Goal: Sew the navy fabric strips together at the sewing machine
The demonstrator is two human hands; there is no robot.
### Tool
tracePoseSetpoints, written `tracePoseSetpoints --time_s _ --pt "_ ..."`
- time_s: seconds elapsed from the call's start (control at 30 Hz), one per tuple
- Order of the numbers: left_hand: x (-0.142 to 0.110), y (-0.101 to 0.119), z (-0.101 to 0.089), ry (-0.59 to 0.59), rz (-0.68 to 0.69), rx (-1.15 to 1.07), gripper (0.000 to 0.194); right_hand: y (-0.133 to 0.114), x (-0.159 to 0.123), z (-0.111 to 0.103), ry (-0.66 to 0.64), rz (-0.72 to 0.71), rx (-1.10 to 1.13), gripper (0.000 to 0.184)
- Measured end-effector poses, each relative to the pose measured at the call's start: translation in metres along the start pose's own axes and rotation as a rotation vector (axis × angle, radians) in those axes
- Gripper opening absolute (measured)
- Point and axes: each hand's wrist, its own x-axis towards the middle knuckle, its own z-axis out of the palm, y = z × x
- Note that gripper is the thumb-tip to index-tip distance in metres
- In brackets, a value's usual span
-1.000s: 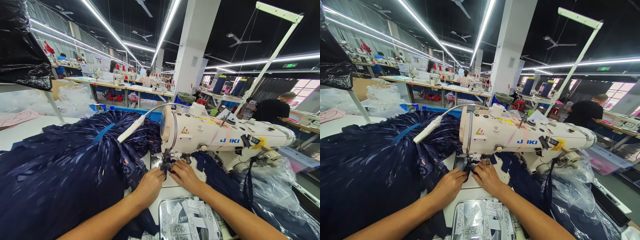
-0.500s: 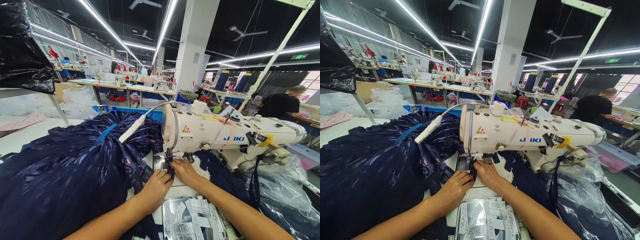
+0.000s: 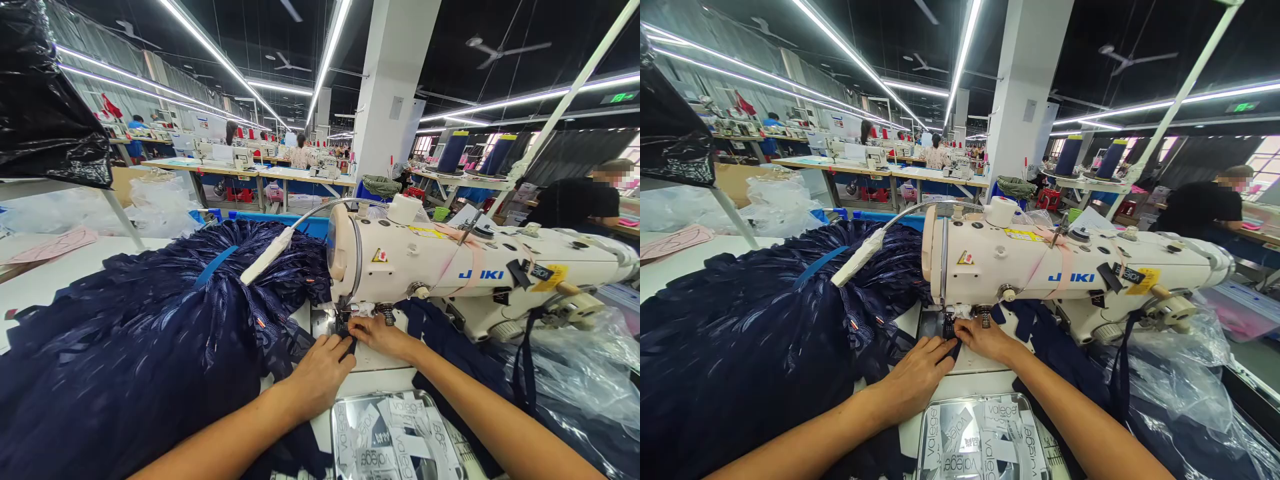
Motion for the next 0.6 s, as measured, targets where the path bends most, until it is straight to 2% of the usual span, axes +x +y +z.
tracePoseSetpoints --time_s 0.27,0.47,0.6 --pt "0.003 -0.007 -0.008 -0.047 -0.034 -0.193 0.027 -0.002 -0.004 0.007 0.168 -0.082 -0.14 0.013" --pt "-0.002 -0.006 -0.005 -0.002 -0.006 -0.163 0.031 0.0 -0.021 0.012 0.279 -0.413 -0.258 0.021" --pt "0.0 -0.004 -0.002 0.045 -0.01 -0.107 0.025 0.003 -0.025 0.01 0.261 -0.468 -0.37 0.027"
